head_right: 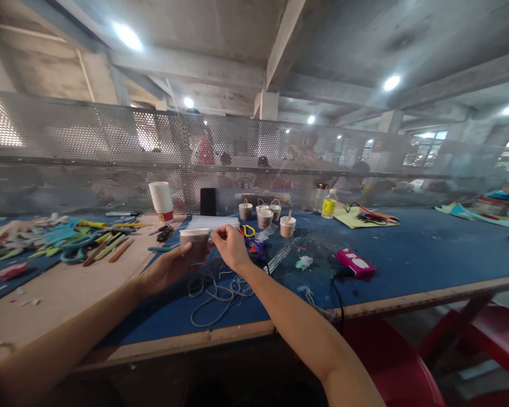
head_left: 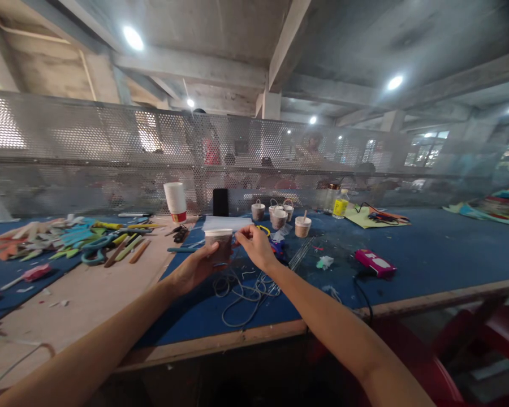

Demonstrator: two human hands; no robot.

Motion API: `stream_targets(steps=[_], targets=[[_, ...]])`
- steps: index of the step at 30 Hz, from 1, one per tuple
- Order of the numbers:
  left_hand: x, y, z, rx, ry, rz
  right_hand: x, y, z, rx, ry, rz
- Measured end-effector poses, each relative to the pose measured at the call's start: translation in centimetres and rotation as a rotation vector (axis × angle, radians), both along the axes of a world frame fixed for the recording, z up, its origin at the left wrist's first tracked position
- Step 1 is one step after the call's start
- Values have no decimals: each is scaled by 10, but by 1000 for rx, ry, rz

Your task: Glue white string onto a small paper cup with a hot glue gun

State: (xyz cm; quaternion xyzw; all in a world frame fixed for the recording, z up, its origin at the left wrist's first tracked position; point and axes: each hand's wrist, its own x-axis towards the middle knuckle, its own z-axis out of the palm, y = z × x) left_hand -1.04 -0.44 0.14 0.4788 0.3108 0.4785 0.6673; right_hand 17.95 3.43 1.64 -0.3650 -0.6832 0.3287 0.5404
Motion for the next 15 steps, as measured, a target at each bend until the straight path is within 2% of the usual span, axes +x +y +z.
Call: stream_targets(steps=[15], targets=[[3,-4,4,-12,-18,-2,-1,2,0,-17,-26,-13]])
